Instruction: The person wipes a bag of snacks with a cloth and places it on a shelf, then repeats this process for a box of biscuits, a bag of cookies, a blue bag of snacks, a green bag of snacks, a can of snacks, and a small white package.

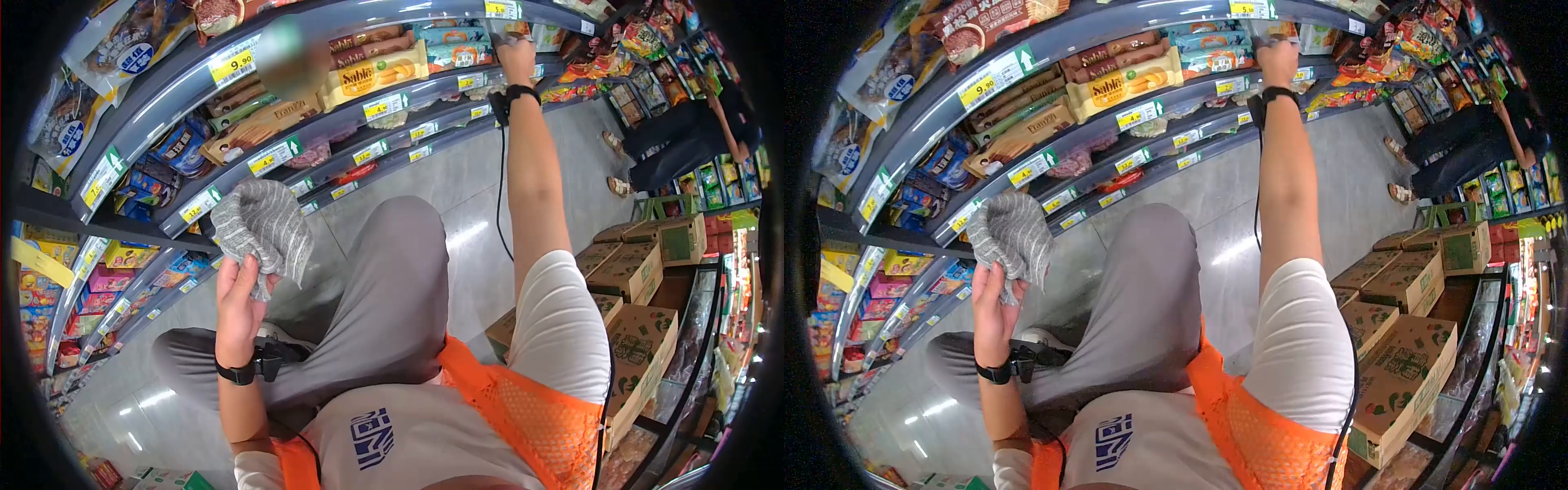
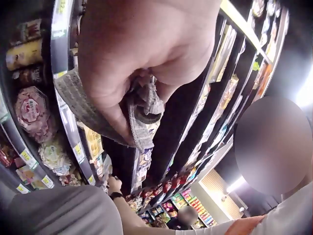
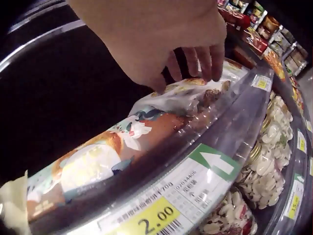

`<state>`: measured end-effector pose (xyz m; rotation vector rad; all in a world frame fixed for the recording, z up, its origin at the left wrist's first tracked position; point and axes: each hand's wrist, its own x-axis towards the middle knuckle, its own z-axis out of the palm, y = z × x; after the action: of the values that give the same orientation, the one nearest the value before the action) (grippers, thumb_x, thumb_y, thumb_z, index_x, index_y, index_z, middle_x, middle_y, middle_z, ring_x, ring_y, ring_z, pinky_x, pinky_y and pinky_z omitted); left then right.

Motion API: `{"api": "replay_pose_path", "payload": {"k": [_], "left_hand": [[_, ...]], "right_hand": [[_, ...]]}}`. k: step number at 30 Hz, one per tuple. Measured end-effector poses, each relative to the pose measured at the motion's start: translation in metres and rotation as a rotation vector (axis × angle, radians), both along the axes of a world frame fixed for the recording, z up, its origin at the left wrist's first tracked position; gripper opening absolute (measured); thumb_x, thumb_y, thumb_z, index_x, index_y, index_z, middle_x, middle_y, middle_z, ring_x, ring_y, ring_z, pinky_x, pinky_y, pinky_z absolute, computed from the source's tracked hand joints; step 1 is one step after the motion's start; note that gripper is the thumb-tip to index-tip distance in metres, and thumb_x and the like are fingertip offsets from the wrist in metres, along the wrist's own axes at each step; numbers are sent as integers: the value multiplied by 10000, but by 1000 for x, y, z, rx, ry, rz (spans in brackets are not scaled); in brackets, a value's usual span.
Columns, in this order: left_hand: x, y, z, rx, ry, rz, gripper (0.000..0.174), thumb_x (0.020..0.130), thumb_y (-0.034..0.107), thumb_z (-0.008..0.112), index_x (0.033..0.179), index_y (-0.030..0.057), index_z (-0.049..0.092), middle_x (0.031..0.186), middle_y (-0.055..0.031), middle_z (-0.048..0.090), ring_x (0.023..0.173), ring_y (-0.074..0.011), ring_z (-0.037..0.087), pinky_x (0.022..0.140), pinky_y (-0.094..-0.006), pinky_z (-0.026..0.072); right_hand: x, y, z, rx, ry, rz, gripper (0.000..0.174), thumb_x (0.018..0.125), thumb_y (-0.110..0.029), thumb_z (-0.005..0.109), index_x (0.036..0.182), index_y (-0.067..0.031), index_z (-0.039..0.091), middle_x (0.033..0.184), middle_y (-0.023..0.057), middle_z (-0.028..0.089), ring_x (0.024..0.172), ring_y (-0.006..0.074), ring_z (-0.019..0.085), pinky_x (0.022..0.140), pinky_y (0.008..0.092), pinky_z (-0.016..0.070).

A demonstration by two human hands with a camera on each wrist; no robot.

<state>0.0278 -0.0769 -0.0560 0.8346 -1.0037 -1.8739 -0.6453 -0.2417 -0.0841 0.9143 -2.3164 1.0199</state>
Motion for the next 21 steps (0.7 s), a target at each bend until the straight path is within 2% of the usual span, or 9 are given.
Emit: {"api": "replay_pose_path", "payload": {"k": [1,4,5,9,12,16,17,20,21], "left_hand": [[-1,1,4,8,-6,31,343,1056,233,572,1350,58,539,1243,-50,644,1041,-140,626,820,-309,513],[4,-5,8,12,-2,5,343,1059,220,565,1359,55,537,1254,-54,644,1083,-155,630,851,-324,519],[6,-7,9,2,0,2,346,1058,220,567,1361,55,536,1257,-55,644,1092,-159,631,859,-329,520],[4,-7,16,-8,34,4,348,1055,218,572,1361,55,537,1261,-56,644,1110,-168,632,882,-341,523],[7,-5,16,-13,53,-16,341,1055,217,571,1355,56,540,1254,-56,645,1107,-168,634,885,-344,523],[18,-3,7,-29,63,-54,430,1060,244,553,1431,43,473,1359,-84,601,1190,-210,617,958,-383,516],[18,-1,8,-19,72,-35,397,1059,233,559,1405,49,496,1323,-75,616,1160,-194,623,938,-372,519],[14,3,11,0,91,-11,334,1056,209,571,1354,61,541,1248,-55,645,1103,-159,632,903,-352,522],[14,3,10,-3,99,-20,336,1055,205,572,1356,59,540,1247,-53,646,1104,-157,630,909,-354,521]], "right_hand": [[7,4,2,-43,61,-23,532,821,-439,788,1137,-16,719,1204,230,659,1081,426,659,914,484,534],[22,25,6,-112,-161,293,536,838,-461,764,1108,-1,725,1116,228,713,1026,404,690,907,459,535],[29,29,4,-27,-228,313,655,796,-521,795,1138,32,710,1051,218,744,993,362,717,913,423,535],[29,26,-15,-36,-364,328,992,665,-650,848,1264,109,626,1084,206,738,1064,313,702,927,398,530],[19,9,-18,147,-342,340,1041,641,-672,849,1295,103,613,1099,212,732,1081,306,696,927,375,530],[47,28,9,-59,-625,522,951,687,-542,897,1327,97,600,1152,197,712,1065,305,683,943,383,510],[46,25,4,-200,-643,445,856,718,-417,923,1330,78,586,1113,158,703,1000,266,685,867,377,524],[59,41,20,-452,-1006,508,776,747,-320,924,1324,56,567,1061,121,693,939,212,684,795,367,529],[67,49,29,-538,-1131,538,633,790,-223,901,1273,27,577,984,89,691,856,193,690,710,314,527]]}}
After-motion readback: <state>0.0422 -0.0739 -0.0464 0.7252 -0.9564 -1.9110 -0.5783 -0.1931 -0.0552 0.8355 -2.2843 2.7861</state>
